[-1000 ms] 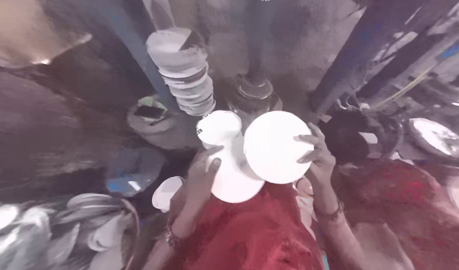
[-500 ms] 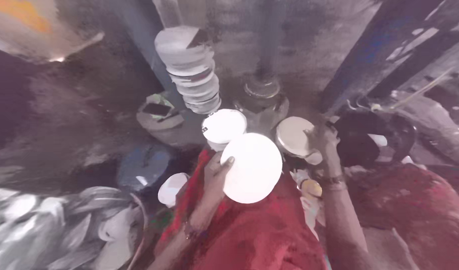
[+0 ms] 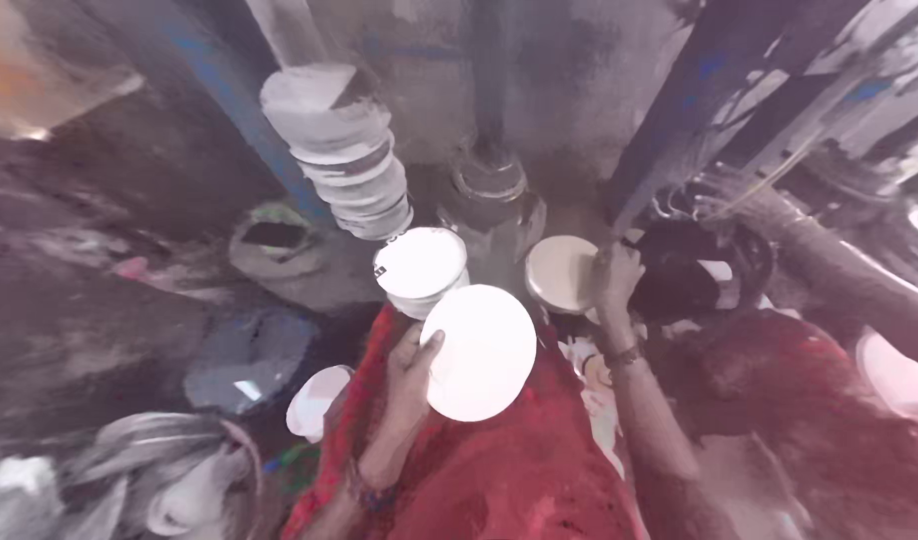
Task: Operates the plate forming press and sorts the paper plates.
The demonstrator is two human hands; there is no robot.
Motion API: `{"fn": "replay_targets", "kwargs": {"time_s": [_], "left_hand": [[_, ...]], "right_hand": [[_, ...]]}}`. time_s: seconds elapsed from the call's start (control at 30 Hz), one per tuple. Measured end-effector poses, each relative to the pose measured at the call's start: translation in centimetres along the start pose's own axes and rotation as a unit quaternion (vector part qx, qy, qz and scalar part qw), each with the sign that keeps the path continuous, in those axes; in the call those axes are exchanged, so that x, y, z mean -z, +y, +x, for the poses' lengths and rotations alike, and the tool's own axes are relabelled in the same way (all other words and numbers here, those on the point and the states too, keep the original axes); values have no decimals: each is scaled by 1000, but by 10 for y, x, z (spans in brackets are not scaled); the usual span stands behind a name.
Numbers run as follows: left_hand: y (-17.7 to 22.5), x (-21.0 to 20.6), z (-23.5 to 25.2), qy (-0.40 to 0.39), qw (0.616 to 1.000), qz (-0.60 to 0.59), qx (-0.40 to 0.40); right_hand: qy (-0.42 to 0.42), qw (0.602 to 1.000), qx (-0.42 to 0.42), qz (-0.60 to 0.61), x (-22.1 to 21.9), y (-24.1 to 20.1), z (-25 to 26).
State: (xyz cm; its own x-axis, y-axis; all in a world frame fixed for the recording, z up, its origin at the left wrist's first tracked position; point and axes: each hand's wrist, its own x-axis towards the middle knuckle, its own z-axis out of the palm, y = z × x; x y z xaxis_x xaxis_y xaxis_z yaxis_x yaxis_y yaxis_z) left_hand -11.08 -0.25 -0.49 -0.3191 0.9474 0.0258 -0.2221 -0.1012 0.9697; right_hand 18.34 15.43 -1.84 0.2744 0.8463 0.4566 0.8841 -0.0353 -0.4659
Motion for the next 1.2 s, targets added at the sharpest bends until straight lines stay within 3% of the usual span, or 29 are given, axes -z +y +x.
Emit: {"fn": "replay_targets", "kwargs": {"time_s": [0.07,0.2,0.37,0.47,0.53,0.6,0.7,0.77,0.87,1.0,1.07,1.1,1.2], "left_hand": [[-1,3,0,0,1000,-3,-3],[-2,4,-3,-1,1000,-16,17],[-5,3,-1,-3,1000,-9,24],[-5,4,2,2,1000,-10,22],[-6,5,4,8,1000,-11,24],[-7,7,6,13,1000,-14,23],[-6,9,5,23,999,-32,-6],[-3,13,5,24,998,-40,-32],[2,21,2,28,997,-54,-49],[-2,33,-1,56,995,-51,-66],[-5,43,-3,40,997,-2,-73],[-4,50,-3,46,996,25,-73],[2,79,1,99,990,66,-79]], "right_hand": [[-26,998,-48,43,1,-1,5],[-193,976,-96,0,4,11,19],[-70,997,-23,0,-4,8,25],[-33,989,-31,138,18,-13,18],[-9,958,48,283,37,-24,1],[30,914,208,346,52,-48,-32],[9,818,468,336,51,-75,-79],[-51,779,533,327,39,-81,-98],[-177,760,492,386,27,-83,-107],[-171,794,193,551,5,-109,-125],[-227,817,113,517,2,-137,-141],[-244,830,109,490,-1,-149,-148],[-236,840,225,434,-17,-172,-135]]}}
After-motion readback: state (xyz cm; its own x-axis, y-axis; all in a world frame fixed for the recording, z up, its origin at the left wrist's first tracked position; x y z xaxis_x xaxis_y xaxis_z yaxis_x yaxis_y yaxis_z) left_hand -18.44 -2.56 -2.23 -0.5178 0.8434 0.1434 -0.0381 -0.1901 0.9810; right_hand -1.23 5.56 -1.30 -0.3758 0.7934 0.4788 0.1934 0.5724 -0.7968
